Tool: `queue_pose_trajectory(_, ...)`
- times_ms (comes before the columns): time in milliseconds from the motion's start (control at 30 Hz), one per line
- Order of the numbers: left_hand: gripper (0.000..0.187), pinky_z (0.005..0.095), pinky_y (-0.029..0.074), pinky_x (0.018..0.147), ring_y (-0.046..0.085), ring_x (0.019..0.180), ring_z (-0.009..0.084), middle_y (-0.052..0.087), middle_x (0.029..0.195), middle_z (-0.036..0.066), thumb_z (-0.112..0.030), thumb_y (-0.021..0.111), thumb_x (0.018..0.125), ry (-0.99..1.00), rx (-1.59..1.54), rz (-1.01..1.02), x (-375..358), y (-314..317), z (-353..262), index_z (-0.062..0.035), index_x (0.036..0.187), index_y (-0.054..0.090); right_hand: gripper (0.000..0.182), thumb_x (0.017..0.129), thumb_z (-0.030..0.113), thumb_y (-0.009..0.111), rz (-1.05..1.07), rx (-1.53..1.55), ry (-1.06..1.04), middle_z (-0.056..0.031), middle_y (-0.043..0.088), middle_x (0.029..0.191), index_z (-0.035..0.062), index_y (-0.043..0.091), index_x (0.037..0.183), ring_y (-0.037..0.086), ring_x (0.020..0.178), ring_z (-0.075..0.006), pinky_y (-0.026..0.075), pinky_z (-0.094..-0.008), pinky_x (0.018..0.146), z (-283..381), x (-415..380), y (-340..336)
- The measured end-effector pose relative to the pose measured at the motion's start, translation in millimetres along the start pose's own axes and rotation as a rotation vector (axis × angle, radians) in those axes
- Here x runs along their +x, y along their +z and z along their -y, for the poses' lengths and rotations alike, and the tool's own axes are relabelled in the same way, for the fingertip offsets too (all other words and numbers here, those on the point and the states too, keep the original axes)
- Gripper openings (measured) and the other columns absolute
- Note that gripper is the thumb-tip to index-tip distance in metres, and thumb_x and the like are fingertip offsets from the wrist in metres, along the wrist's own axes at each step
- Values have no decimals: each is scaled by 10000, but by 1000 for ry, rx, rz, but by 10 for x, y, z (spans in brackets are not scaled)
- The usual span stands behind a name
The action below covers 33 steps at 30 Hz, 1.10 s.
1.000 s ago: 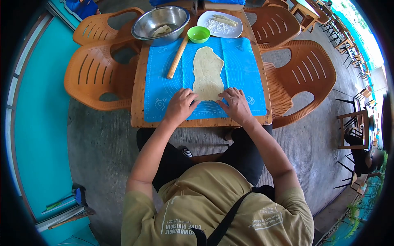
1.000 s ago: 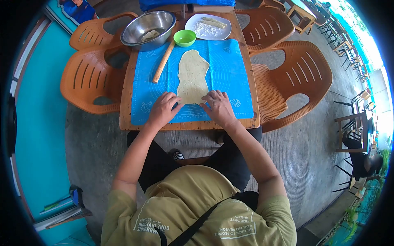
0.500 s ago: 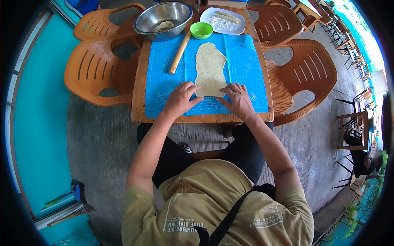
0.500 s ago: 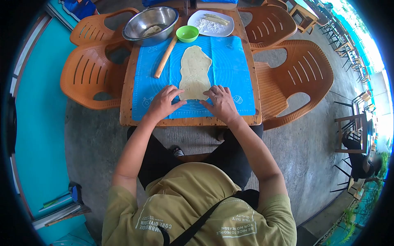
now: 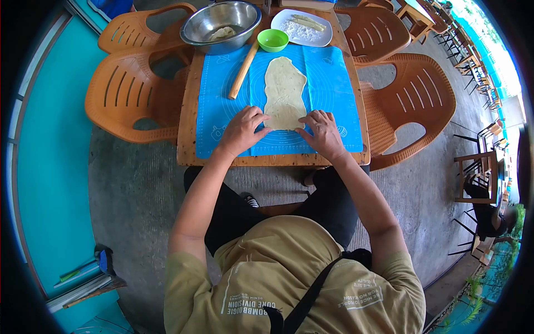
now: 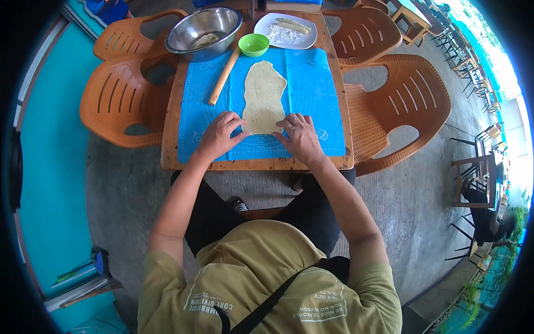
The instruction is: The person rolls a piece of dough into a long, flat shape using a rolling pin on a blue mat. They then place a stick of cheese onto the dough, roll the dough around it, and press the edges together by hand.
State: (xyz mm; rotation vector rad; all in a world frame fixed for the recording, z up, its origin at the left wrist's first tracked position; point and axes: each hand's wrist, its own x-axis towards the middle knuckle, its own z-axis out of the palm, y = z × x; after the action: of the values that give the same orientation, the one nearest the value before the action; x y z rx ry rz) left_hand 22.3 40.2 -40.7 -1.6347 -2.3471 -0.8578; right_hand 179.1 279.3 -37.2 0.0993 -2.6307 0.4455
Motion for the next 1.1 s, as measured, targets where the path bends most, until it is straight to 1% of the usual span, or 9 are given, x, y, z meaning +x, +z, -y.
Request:
queue_pose_trajectory(167,347,400,559,956,638,1043,252,630,1055,58,-316,842,879,42,-7,-25,26,48,-35,-74,1110,751,280,877,286,825,15,16,-32,-51,651,1019,113,741,1081,628,999,-248,443,-415,907,20,33,-3)
queue_pose_trajectory(400,364,402,556,959,636,1054,259,634,1066,57,-325,851,866,26,5,-53,82,80,-41,-76,1113,756,291,864,300,837,0,12,-31,-56,652,1012,112,746,1067,629,996,-247,446,-412,907,-10,72,45)
queue_pose_trajectory(467,345,407,555,961,638,1053,263,638,1073,58,-306,848,874,43,-35,-14,69,39,-85,-75,1113,754,297,861,304,840,17,26,-27,-57,650,1014,112,747,1067,629,1001,-246,447,-411,907,10,68,22)
queue_pose_trajectory(567,339,405,556,955,643,1057,263,633,1090,58,-283,850,878,36,-24,-21,107,114,-43,-77,1124,742,310,859,318,840,34,20,-20,-57,645,1018,111,745,1069,628,1010,-245,445,-410,909,-8,104,43)
queue_pose_trajectory(633,344,403,556,955,642,1054,262,631,1089,58,-285,853,875,34,-11,-10,129,163,-12,-77,1127,743,338,851,341,845,-16,17,-51,-58,638,1019,110,745,1076,624,1003,-245,442,-413,910,-15,141,90)
queue_pose_trajectory(733,345,402,555,955,641,1051,262,628,1085,57,-281,853,874,27,-16,-10,141,135,-44,-76,1130,745,353,847,348,848,-15,13,-46,-56,635,1013,107,747,1085,622,996,-245,439,-413,915,14,168,79)
queue_pose_trajectory(833,327,404,556,956,641,1051,262,628,1084,58,-266,846,882,22,-44,-10,131,115,-55,-74,1126,745,333,857,335,841,12,32,-58,-54,634,1013,107,751,1083,622,994,-246,435,-411,921,91,179,12)
queue_pose_trajectory(1000,321,403,561,956,643,1058,259,632,1093,57,-264,845,883,16,-5,-6,164,201,1,-73,1121,747,331,861,349,839,-11,-15,-26,-49,636,1007,110,753,1073,623,994,-242,431,-411,927,51,209,161)
queue_pose_trajectory(1100,333,406,568,950,653,1063,268,648,1100,65,-274,848,881,-34,-16,-17,177,200,4,-72,1125,748,333,860,357,840,-15,-13,-14,-47,637,998,111,755,1067,626,998,-237,430,-413,932,54,210,163)
